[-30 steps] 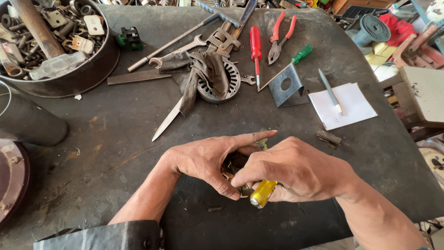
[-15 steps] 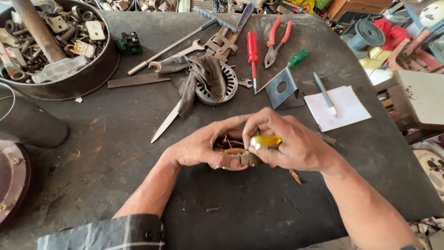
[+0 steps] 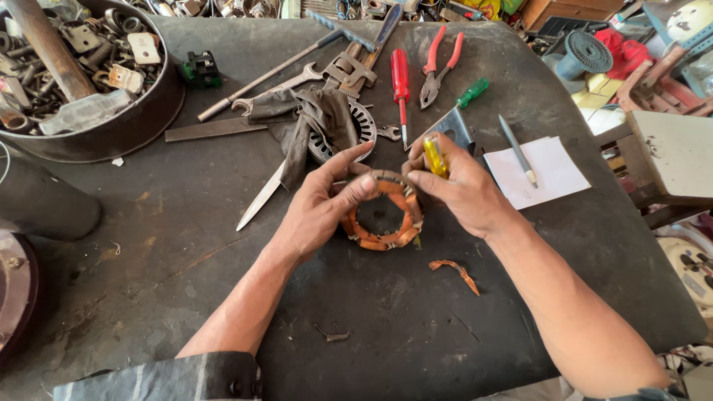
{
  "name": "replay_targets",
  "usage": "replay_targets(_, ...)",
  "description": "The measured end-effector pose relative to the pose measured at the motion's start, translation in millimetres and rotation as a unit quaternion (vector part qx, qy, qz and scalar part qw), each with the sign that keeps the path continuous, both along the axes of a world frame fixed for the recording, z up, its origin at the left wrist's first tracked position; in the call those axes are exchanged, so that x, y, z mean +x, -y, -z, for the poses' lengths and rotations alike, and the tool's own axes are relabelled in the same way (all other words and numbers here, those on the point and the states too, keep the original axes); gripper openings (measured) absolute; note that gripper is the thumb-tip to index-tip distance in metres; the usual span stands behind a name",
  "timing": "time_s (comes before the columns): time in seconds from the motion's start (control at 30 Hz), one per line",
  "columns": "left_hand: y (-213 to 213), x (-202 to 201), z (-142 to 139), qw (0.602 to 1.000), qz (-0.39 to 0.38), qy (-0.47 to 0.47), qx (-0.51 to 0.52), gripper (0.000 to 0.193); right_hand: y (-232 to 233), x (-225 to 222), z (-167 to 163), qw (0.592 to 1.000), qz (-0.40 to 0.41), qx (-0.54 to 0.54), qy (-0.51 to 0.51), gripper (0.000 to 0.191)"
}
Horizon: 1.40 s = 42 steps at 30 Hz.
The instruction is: The person removes old insulation tape from a motor stator using fingers and a screwdriver. They peel and scrape the tape from the copper windings, then inspect the stator by rotating it in their hands.
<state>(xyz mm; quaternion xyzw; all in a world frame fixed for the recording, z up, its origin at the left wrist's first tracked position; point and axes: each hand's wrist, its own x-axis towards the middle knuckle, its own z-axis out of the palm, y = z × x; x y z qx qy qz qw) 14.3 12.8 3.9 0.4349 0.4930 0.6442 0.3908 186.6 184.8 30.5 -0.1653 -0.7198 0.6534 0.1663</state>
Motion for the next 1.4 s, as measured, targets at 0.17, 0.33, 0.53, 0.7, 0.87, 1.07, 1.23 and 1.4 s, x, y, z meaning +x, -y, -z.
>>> replay_targets(0.17, 3, 5, 0, 0.992, -0.019, -0.113, -0.046, 0.064, -12, -3, 13, 0.994, 0.017, -0.098, 0.035, 0.016)
replay_targets(0.33, 3, 6, -1, 0.988, -0.028, -0.147, -0.025, 0.063, -16, -3, 14, 0.987, 0.007, -0.149, 0.057, 0.018)
replay_targets(0.53, 5, 7, -5, 0.993, 0.016, -0.108, -0.033, 0.067, -9, 2, 9, 0.981, -0.001, -0.189, 0.052, 0.02)
replay_targets(0.7, 4, 4, -9, 0.994, 0.059, -0.087, -0.034, 0.065, -5, 1, 3, 0.983, -0.004, -0.177, 0.05, 0.02)
replay_targets(0.87, 4, 1, -8, 0.995, 0.066, -0.072, -0.02, 0.062, -2, -1, 4, 0.985, 0.003, -0.168, 0.04, 0.019)
replay_targets(1.07, 2, 1, -7, 0.995, 0.06, -0.074, -0.03, 0.056, 0, -2, 6, 0.985, 0.01, -0.167, 0.029, 0.013)
replay_targets(1.23, 2, 2, -7, 0.995, 0.054, -0.079, -0.037, 0.054, 4, -5, 7, 0.983, 0.03, -0.176, 0.033, 0.009)
replay_targets(1.4, 2, 1, -6, 0.994, 0.045, -0.098, -0.033, 0.054, 0, -3, 8, 0.981, -0.002, -0.192, 0.024, 0.008)
